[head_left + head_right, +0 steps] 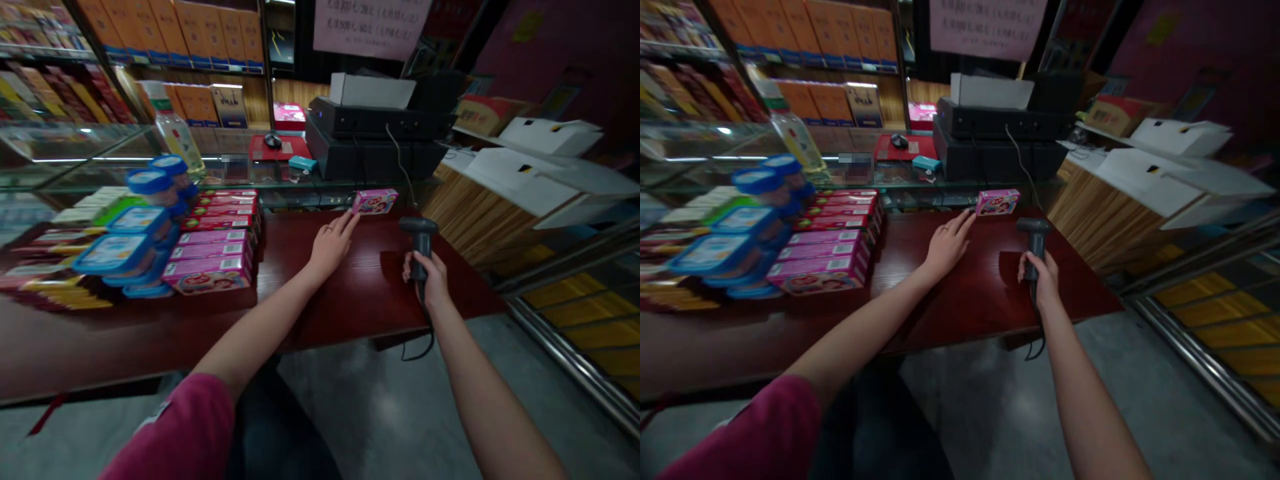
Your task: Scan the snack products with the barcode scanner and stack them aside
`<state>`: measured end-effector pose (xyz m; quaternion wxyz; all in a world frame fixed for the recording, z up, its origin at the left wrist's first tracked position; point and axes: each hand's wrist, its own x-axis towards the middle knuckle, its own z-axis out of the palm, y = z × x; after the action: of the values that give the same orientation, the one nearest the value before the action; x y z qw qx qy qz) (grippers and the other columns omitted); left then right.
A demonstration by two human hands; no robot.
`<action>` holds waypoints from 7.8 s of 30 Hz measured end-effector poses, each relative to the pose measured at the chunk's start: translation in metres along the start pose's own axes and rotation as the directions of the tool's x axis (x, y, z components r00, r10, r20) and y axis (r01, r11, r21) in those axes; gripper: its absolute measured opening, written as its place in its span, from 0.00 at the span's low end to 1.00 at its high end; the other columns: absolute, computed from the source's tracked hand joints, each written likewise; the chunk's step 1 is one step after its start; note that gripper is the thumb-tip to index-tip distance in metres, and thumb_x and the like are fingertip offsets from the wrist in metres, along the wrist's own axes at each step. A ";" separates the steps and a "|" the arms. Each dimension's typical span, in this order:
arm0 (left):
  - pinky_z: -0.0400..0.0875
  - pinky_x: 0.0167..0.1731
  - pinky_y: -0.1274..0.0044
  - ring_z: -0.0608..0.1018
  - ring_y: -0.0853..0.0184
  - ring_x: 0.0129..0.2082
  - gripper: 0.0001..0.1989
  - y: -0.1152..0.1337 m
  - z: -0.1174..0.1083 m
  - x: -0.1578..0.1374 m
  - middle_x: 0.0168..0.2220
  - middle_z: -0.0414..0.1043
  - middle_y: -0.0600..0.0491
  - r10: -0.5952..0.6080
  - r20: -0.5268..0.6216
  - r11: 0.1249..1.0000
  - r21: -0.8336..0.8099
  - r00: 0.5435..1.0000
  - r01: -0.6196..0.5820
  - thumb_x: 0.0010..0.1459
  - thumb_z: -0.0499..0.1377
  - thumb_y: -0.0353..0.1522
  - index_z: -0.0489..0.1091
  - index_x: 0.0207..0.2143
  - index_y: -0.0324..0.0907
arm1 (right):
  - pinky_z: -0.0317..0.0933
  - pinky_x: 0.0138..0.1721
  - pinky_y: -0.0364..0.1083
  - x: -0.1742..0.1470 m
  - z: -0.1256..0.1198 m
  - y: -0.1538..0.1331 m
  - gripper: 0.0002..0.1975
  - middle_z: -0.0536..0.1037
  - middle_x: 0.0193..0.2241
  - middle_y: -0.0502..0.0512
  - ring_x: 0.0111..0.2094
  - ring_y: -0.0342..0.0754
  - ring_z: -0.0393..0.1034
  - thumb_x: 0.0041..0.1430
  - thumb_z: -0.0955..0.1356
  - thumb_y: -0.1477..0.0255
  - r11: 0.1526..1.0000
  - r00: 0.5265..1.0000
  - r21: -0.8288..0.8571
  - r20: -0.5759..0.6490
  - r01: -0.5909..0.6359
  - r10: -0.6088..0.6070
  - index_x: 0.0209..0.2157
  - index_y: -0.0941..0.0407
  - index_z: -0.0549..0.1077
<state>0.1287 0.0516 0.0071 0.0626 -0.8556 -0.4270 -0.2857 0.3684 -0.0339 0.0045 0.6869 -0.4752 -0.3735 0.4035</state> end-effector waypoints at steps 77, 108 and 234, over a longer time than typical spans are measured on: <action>0.73 0.60 0.64 0.75 0.55 0.63 0.19 -0.013 0.034 0.045 0.63 0.74 0.45 0.016 -0.125 0.980 -0.193 0.992 -0.040 0.70 0.58 0.31 0.71 0.62 0.45 | 0.60 0.16 0.39 -0.033 0.021 0.007 0.17 0.74 0.23 0.42 0.17 0.39 0.64 0.48 0.77 0.65 0.970 0.930 0.203 -0.362 0.138 -0.056 0.36 0.53 0.71; 0.61 0.68 0.66 0.71 0.60 0.69 0.25 -0.089 -0.091 -0.114 0.68 0.70 0.55 0.037 -0.284 0.994 0.109 0.958 -0.006 0.73 0.56 0.34 0.65 0.69 0.62 | 0.60 0.18 0.40 -0.071 0.080 0.003 0.17 0.78 0.28 0.49 0.19 0.38 0.64 0.45 0.79 0.65 0.978 0.986 0.154 0.112 -0.141 0.125 0.33 0.56 0.75; 0.73 0.62 0.64 0.73 0.56 0.64 0.24 -0.104 -0.092 -0.120 0.66 0.71 0.45 -0.057 -0.056 0.998 -0.002 0.997 0.057 0.74 0.47 0.28 0.68 0.67 0.43 | 0.48 0.13 0.39 -0.129 0.155 0.013 0.14 0.80 0.30 0.48 0.16 0.37 0.58 0.45 0.76 0.67 0.965 0.940 0.154 0.299 -0.215 0.162 0.34 0.52 0.74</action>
<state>-0.0479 0.0013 0.0041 0.0661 -0.8348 -0.4492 -0.3114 0.1757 -0.0934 0.0173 0.6252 -0.3804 -0.3821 0.5643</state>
